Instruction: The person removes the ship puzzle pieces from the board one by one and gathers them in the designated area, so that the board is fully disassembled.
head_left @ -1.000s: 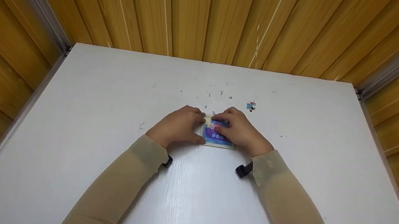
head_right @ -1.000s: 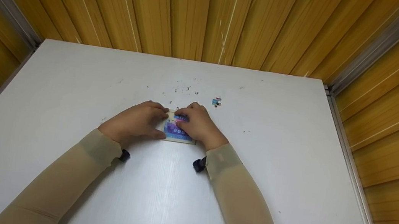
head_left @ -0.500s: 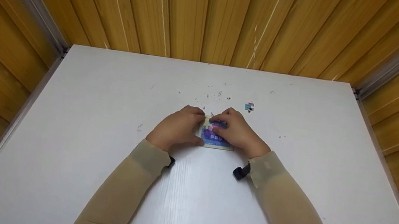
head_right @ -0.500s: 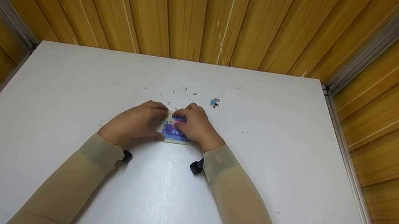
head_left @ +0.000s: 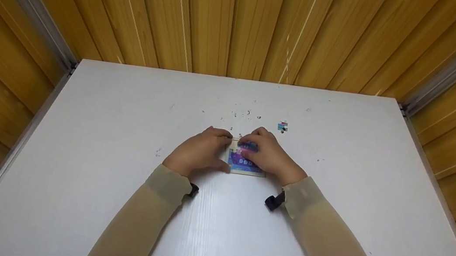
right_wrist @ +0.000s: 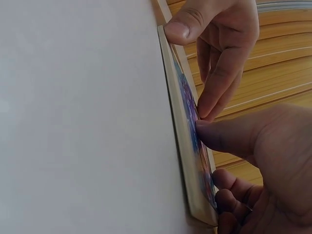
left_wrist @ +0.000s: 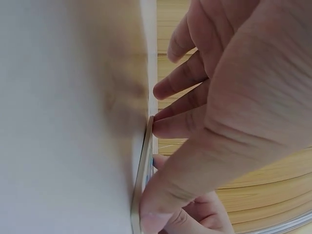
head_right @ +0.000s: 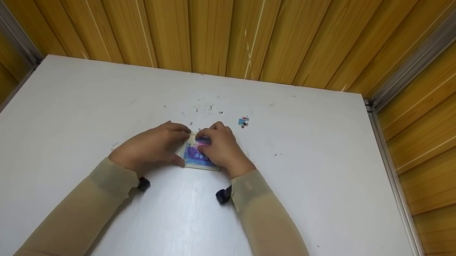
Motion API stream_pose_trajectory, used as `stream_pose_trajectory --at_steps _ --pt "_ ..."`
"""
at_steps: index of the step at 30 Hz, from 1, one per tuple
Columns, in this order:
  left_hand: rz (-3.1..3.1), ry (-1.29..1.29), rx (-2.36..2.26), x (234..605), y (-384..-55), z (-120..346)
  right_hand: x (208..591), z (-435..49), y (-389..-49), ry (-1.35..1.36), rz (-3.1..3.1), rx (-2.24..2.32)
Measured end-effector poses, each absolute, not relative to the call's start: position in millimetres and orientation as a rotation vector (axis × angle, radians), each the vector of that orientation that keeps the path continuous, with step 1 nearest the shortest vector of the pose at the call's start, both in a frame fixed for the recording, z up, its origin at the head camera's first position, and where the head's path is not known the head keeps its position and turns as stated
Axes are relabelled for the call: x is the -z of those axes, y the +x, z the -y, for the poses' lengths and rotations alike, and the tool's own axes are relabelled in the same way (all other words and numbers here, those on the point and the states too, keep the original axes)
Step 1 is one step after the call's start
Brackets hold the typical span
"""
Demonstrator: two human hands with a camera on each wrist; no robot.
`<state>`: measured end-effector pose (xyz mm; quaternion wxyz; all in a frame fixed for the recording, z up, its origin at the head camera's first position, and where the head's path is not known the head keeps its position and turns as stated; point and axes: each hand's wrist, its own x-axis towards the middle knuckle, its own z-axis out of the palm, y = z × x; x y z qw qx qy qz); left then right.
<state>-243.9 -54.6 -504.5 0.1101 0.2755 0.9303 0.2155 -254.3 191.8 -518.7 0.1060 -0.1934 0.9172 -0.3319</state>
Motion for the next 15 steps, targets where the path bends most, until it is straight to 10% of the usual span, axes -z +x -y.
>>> stream_pose_trajectory --at_steps 15 --pt "-2.678 0.748 -0.713 504.4 -247.0 56.8 517.2 -191.4 -255.6 -0.559 -2.702 0.965"
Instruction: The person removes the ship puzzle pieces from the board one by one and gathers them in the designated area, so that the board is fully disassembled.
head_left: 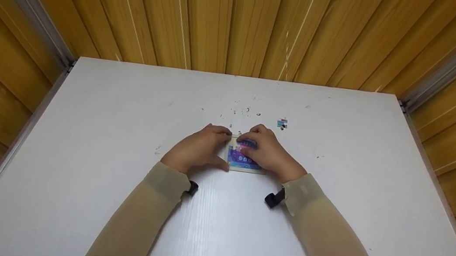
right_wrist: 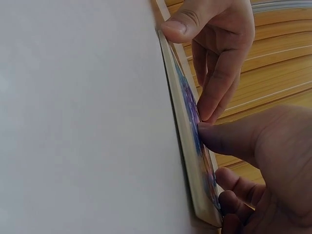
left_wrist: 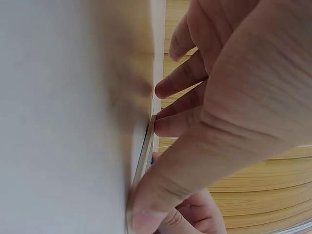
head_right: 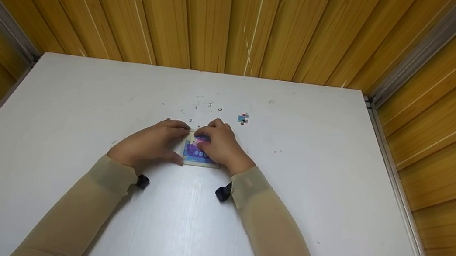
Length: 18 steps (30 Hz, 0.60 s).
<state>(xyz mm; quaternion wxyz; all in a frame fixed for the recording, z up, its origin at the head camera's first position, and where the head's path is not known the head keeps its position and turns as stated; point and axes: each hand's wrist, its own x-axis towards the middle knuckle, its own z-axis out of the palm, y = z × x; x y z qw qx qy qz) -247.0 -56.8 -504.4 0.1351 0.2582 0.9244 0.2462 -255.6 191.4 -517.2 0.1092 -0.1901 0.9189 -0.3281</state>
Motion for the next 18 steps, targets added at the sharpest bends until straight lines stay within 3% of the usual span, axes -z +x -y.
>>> stream_pose_trajectory --at_steps 18 --pt "-2.669 0.740 -0.711 506.2 -247.9 57.2 517.0 -198.2 -259.7 -0.476 -2.606 1.097"
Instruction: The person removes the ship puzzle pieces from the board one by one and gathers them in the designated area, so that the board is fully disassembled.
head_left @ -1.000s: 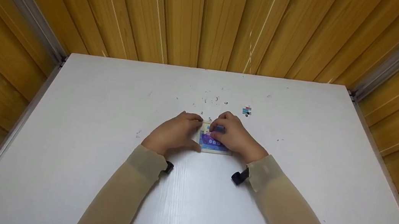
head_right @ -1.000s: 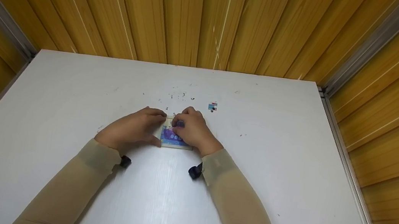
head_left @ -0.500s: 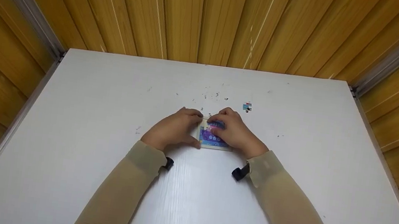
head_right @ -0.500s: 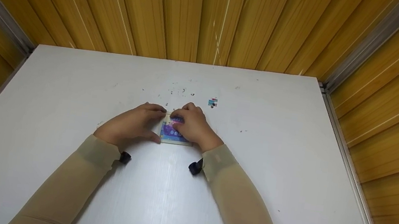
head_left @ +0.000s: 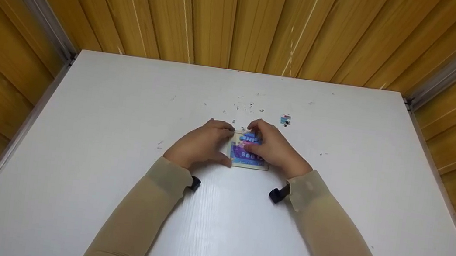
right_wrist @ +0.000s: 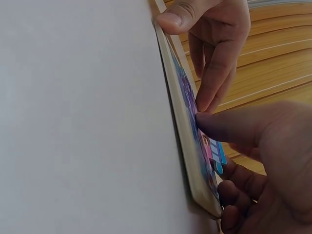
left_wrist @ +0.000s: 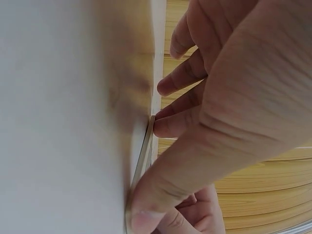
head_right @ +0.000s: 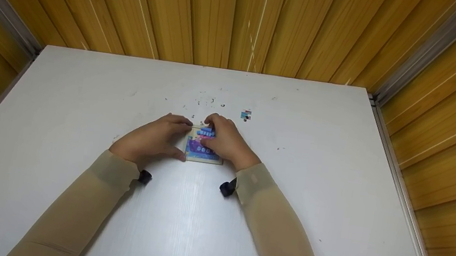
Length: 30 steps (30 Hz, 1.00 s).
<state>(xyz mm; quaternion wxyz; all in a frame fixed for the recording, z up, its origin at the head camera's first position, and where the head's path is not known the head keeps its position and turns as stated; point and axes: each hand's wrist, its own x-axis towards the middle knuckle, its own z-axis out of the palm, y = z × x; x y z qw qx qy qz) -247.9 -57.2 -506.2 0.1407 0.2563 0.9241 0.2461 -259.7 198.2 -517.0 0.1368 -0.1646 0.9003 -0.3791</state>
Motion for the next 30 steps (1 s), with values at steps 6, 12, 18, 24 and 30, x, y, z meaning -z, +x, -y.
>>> stream_pose_trajectory --at_steps 6,12,18,24,30 --pt "-2.681 0.757 -0.714 507 -249 57 517 -205 -262 -0.464 -2.579 1.134" --pt "-2.678 0.780 -0.702 507 -249 57 516 -205 -263 -0.464 -2.596 1.110" --pt "-2.682 0.802 -0.694 506 -249 57 515 -204 -262 -0.443 -2.601 1.114" --pt "-2.673 0.763 -0.687 505 -248 57 516 -206 -263 -0.449 -2.597 1.134" --pt "-2.670 0.762 -0.678 505 -247 57 516 -211 -264 -0.400 -2.560 1.233"
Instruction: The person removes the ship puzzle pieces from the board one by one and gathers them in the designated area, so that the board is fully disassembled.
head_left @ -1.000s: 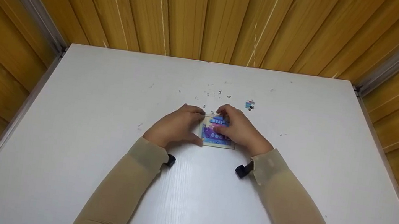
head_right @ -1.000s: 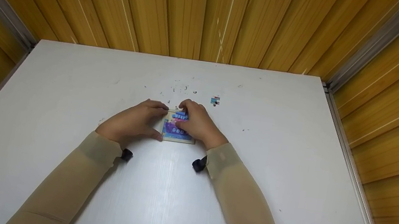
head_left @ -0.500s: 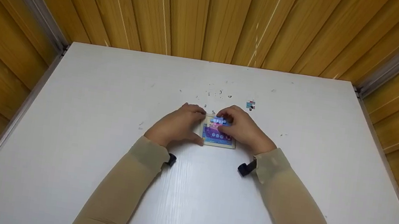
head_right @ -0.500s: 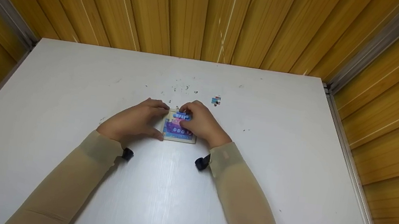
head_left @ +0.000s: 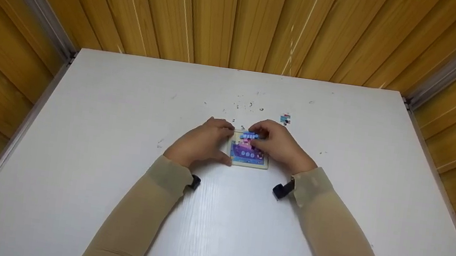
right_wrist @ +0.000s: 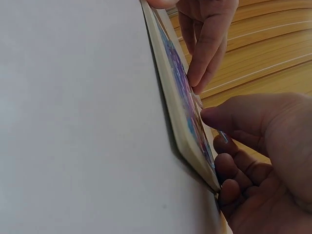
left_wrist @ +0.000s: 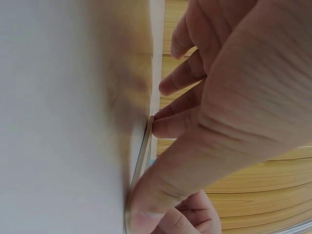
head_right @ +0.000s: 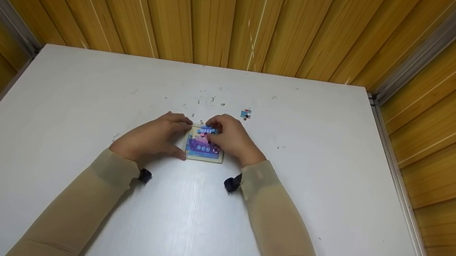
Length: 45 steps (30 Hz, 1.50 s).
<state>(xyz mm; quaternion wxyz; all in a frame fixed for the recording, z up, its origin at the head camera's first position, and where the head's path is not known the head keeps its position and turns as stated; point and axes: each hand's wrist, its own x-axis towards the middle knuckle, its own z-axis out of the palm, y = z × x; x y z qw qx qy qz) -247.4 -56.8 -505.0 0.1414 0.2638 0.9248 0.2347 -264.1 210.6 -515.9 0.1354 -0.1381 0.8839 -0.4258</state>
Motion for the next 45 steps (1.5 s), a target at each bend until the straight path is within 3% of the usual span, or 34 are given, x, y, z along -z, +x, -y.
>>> stream_pose_trajectory --at_steps 23,45 --pt "-2.688 0.789 -0.700 502 -247 58 501 -243 -280 -0.171 -2.694 1.518" --pt "-2.657 0.715 -0.720 505 -246 53 518 -298 -292 0.120 -2.817 1.570"
